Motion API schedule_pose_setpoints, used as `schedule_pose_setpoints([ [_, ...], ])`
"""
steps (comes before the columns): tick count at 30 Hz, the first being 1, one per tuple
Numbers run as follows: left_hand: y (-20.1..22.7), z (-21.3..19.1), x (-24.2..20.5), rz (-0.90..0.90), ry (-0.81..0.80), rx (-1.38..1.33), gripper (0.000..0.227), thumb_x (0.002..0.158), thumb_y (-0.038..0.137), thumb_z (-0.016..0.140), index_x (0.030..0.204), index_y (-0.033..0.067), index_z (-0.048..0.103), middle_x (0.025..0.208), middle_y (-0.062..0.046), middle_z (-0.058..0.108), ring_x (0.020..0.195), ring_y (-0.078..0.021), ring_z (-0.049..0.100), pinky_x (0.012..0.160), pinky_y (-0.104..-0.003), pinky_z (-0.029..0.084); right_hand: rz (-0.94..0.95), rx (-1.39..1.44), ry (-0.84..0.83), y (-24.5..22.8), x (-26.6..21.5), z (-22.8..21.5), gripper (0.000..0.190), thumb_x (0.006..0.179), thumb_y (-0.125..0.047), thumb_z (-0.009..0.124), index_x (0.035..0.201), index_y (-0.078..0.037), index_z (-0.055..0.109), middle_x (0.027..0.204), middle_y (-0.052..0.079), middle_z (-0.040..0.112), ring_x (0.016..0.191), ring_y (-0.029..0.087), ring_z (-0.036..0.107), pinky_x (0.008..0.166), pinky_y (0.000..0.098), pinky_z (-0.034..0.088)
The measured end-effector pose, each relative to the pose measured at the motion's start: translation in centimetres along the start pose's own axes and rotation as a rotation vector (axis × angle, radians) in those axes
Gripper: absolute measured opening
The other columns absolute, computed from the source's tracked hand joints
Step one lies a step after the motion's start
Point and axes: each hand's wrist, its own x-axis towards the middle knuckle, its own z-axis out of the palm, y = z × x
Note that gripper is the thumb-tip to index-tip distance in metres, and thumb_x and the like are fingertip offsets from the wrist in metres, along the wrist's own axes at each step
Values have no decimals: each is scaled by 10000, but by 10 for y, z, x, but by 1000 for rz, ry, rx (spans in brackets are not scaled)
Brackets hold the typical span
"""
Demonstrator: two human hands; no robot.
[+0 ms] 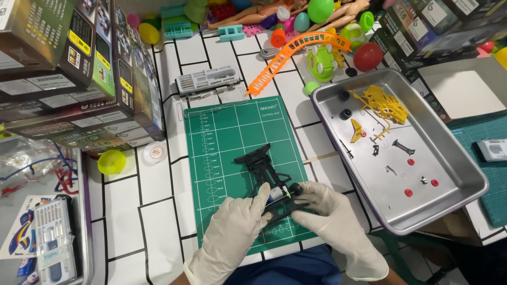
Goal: The person assembles a black plastic toy chassis on a green cutting mat. They attach small components and a blue cylindrical part to the chassis, then use a screwdriver to tighten screws and secure the assembly.
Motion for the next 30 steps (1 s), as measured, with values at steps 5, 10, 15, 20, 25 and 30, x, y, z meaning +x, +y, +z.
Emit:
schedule_pose_setpoints([
  [5,8,5,6,102,115,477,691,964,648,601,1438,145,580,607,56,448,545,-139,448,573,-313,419,-200,-429,73,27,18,-8,856,526,-332,925,1331,-181,677,1136,-36,750,1036,94,673,942,269,491],
  [10,12,16,13,105,82,522,643,962,623,617,1395,148,619,601,57,496,531,-129,475,575,-311,428,-400,-718,129,52,34,-13,818,528,-564,875,1245,-212,699,1285,-12,654,1269,181,547,1101,382,406],
  [15,16,14,9,-63,148,521,789,779,721,740,1417,279,599,658,71,441,584,-126,470,462,-254,404,-531,-755,215,69,32,-8,774,571,-546,896,1233,-200,692,1272,-22,625,1237,193,551,1081,398,400],
  [20,2,-73,28,-158,-806,-58,743,1021,160,591,1633,120,172,905,-124,622,860,-316,603,607,-490,560,-685,-704,258,77,31,-15,458,812,-387,791,1230,-222,702,1267,-15,640,1222,205,556,1076,404,395],
  [25,-5,-99,67,131,-530,122,977,602,-211,718,1486,97,439,973,-93,623,822,-294,624,642,-435,554,-775,-614,303,81,39,-16,304,873,-218,733,1177,-201,745,1186,5,693,1127,204,631,1021,385,472],
  [30,-5,-87,133,375,-694,99,1134,649,56,892,1592,131,269,1710,-141,149,1551,-413,140,1107,-645,326,-583,-458,352,67,34,-11,221,857,-125,725,1057,-144,818,1065,5,736,1030,130,713,967,266,557],
])
